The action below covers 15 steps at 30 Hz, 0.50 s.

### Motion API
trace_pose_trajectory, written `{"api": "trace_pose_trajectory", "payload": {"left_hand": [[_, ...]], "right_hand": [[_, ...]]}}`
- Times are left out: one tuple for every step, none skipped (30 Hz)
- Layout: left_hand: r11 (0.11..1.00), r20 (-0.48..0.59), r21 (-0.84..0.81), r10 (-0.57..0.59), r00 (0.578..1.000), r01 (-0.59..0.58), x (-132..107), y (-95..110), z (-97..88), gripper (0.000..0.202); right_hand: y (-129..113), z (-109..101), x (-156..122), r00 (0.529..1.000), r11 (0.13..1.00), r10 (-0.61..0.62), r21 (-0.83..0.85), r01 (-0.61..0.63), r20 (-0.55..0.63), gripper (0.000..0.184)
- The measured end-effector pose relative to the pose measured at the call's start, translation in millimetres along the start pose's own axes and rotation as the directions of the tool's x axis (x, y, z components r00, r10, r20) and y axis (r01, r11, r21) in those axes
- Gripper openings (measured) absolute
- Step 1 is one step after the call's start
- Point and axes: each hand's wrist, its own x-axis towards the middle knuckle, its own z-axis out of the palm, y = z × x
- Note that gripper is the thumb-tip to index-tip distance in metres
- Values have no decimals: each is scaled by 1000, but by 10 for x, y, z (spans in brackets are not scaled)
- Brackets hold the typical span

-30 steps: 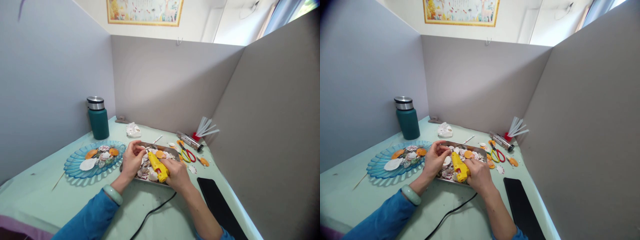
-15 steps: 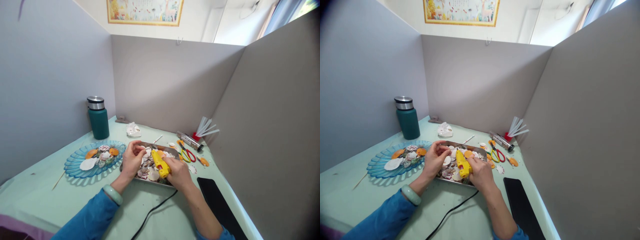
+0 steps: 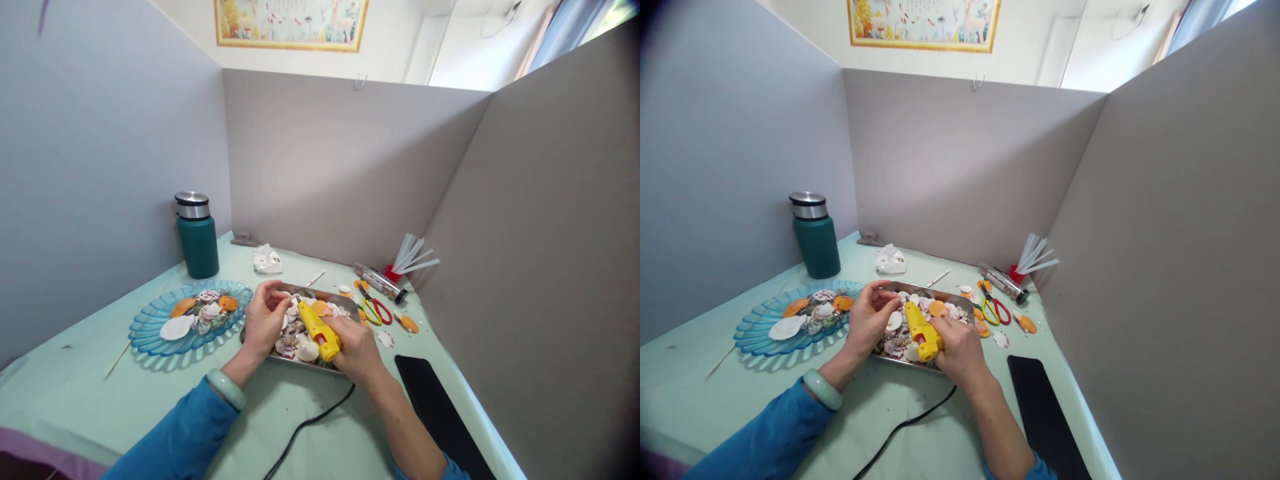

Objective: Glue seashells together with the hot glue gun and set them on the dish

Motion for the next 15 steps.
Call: {"api": "trace_pose_trajectory", "payload": {"left_hand": [[1000, 5, 3, 3, 1000, -3, -1, 4, 0, 37], [1000, 9, 5, 5, 1000, -5, -2, 6, 1, 36], [1000, 12, 3, 5, 1000, -5, -2, 6, 2, 36], [1000, 15, -2, 6, 1000, -6, -1, 5, 3, 36], [1000, 16, -7, 7, 1000, -7, 0, 2, 4, 36], [1000, 16, -11, 9, 1000, -9, 1, -3, 4, 36], [1000, 16, -13, 10, 1000, -10, 3, -8, 5, 36], [1000, 15, -12, 12, 1000, -12, 4, -13, 5, 36], [1000, 14, -9, 13, 1000, -13, 6, -17, 6, 37], [1000, 13, -7, 12, 1000, -12, 6, -20, 6, 37], [1000, 12, -5, 10, 1000, -10, 7, -21, 6, 37], [1000, 12, -2, 9, 1000, -9, 7, -20, 5, 37], [1000, 11, 1, 9, 1000, -9, 6, -17, 5, 37], [1000, 10, 5, 9, 1000, -9, 5, -12, 5, 36], [1000, 8, 9, 8, 1000, -8, 3, -6, 6, 36]], "right_hand": [[-7, -3, 2, 1000, 1000, -2, -1, 2, 4, 36], [-14, -6, 5, 1000, 1000, -3, -2, 3, 9, 36], [-18, -9, 7, 1000, 1000, -4, -4, 4, 14, 37], [-22, -11, 9, 1000, 1000, -4, -7, 4, 20, 38], [-24, -14, 12, 1000, 1000, -4, -11, 4, 24, 38], [-26, -17, 15, 1000, 1000, -4, -17, 5, 26, 39], [-28, -20, 17, 1000, 1000, -5, -26, 5, 28, 39], [-30, -24, 20, 1000, 999, -4, -40, 5, 30, 39], [-32, -27, 22, 999, 998, 0, -58, 2, 36, 38], [-34, -29, 23, 999, 997, 4, -78, 0, 43, 38], [-36, -30, 24, 999, 995, 7, -96, -2, 50, 38], [-37, -30, 24, 998, 994, 10, -111, -4, 55, 38], [-35, -27, 23, 998, 993, 12, -120, -5, 58, 38], [-31, -23, 20, 998, 992, 12, -124, -4, 58, 39], [-25, -17, 17, 999, 992, 12, -124, -5, 53, 40]]}}
